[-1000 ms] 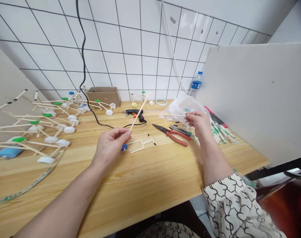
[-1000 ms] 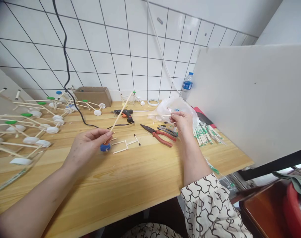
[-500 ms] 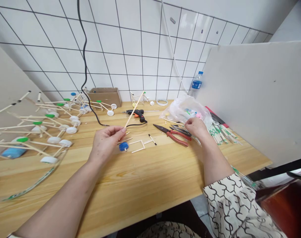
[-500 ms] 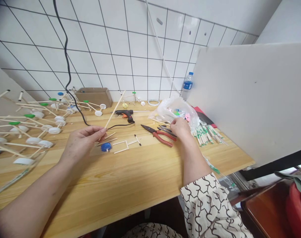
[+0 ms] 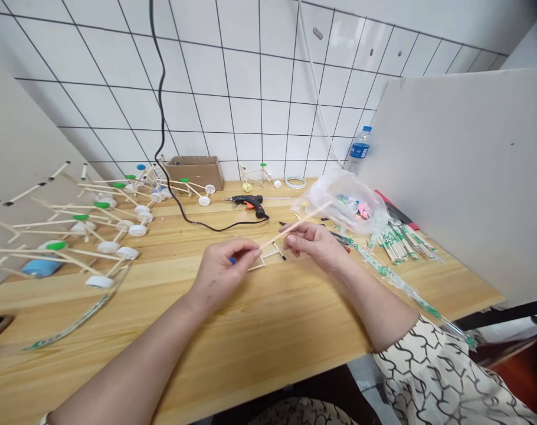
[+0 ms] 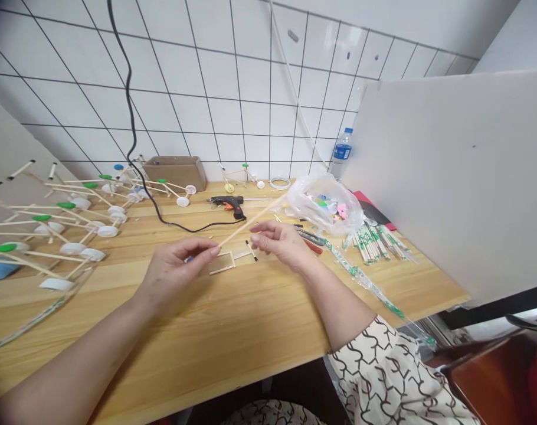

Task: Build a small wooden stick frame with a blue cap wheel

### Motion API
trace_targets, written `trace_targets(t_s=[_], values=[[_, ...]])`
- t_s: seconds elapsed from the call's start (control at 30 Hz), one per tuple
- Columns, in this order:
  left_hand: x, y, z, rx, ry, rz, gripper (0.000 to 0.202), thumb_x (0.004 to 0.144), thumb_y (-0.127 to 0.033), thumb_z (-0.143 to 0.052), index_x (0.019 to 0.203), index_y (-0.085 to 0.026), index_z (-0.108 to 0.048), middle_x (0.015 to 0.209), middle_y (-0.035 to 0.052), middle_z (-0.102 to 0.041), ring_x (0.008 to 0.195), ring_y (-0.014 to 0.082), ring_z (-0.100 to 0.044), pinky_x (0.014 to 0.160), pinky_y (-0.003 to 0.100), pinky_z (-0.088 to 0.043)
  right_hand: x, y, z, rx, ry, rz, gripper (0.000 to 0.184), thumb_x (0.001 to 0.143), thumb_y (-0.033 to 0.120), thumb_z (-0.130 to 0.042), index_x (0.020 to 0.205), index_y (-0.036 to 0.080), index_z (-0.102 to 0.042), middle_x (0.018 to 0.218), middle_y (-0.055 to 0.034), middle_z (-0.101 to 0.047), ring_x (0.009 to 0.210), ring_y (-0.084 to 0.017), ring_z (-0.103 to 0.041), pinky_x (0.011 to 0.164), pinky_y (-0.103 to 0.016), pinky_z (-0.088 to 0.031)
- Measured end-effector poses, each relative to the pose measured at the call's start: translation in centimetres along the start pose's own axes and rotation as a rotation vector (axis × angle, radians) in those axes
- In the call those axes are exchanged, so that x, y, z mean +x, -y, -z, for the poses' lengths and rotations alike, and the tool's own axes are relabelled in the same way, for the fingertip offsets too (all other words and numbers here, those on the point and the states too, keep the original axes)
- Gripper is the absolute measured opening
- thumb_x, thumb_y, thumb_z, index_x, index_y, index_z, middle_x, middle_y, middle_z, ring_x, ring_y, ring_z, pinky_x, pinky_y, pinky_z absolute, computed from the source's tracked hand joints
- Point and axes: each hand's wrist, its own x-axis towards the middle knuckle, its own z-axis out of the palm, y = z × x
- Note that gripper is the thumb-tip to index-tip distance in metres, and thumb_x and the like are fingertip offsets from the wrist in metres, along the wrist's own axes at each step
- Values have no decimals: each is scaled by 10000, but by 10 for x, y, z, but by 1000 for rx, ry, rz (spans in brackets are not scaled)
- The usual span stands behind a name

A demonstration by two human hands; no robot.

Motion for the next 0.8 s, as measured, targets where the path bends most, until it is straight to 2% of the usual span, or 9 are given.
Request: trace_targets(t_s=[0.1, 0.23, 0.27, 0.37, 0.4, 0.47, 0.53, 0.6, 0.8], values=[[-5, 3, -6, 112, 74, -108, 162, 724, -264, -570, 649, -170, -678, 631, 25, -663, 599, 142, -563, 574, 243, -427, -1, -1, -13, 244, 20, -31, 248, 663, 320, -709, 828, 141, -665, 597, 11, -607, 474, -63, -482, 475, -203, -358], [1, 15, 2, 59, 170, -68, 185, 739, -307, -577, 685, -173, -693, 670, 33, -674, 629, 150, -581, 594, 247, -439, -2, 1, -16, 320, -33, -61, 216, 627, 303, -733, 733, 129, -662, 545, 23, -588, 438, -54, -473, 447, -196, -345], [5, 19, 8, 13, 152, -28, 193, 730, -333, -587, 711, -174, -695, 685, 36, -678, 638, 156, -586, 599, 250, -447, -2, 2, -16, 322, -48, -63, 213, 624, 303, -732, 725, 131, -660, 539, 24, -589, 432, -52, -472, 443, -194, -345], [19, 25, 31, -52, -80, 143, 228, 637, -380, -665, 756, -188, -693, 701, 20, -681, 645, 157, -590, 599, 244, -458, -1, 2, -16, 311, -98, -80, 208, 599, 306, -734, 674, 130, -649, 521, 22, -594, 412, -47, -466, 425, -186, -342], [23, 26, 39, -10, -171, 189, 225, 620, -383, -672, 732, -189, -690, 644, 4, -660, 605, 144, -569, 579, 235, -445, 0, 2, -16, 306, -109, -90, 207, 589, 304, -734, 657, 131, -644, 518, 21, -596, 406, -46, -465, 418, -183, -340], [30, 29, 49, 97, -239, 273, 198, 595, -361, -673, 693, -189, -683, 589, -15, -632, 556, 130, -536, 538, 224, -413, 1, 1, -17, 294, -120, -112, 202, 578, 299, -732, 635, 132, -634, 511, 22, -598, 398, -45, -465, 407, -178, -336], [33, 35, 51, 167, -202, 357, 156, 562, -331, -667, 601, -180, -656, 529, -15, -609, 512, 130, -508, 497, 227, -385, 2, -1, -18, 279, -125, -134, 196, 577, 293, -728, 628, 134, -626, 508, 24, -597, 397, -43, -466, 400, -172, -333], [34, 47, 49, 222, -90, 416, 173, 554, -347, -656, 600, -180, -655, 503, -10, -603, 484, 139, -499, 466, 232, -362, 2, -3, -19, 263, -121, -143, 197, 584, 295, -723, 632, 133, -620, 505, 25, -596, 397, -43, -465, 395, -168, -329], [39, 82, 42, 470, 69, 419, 225, 562, -401, -635, 644, -194, -664, 564, 12, -638, 543, 168, -540, 480, 236, -351, 1, -5, -20, 248, -100, -132, 202, 608, 301, -713, 649, 132, -612, 508, 22, -597, 402, -50, -469, 389, -174, -334]])
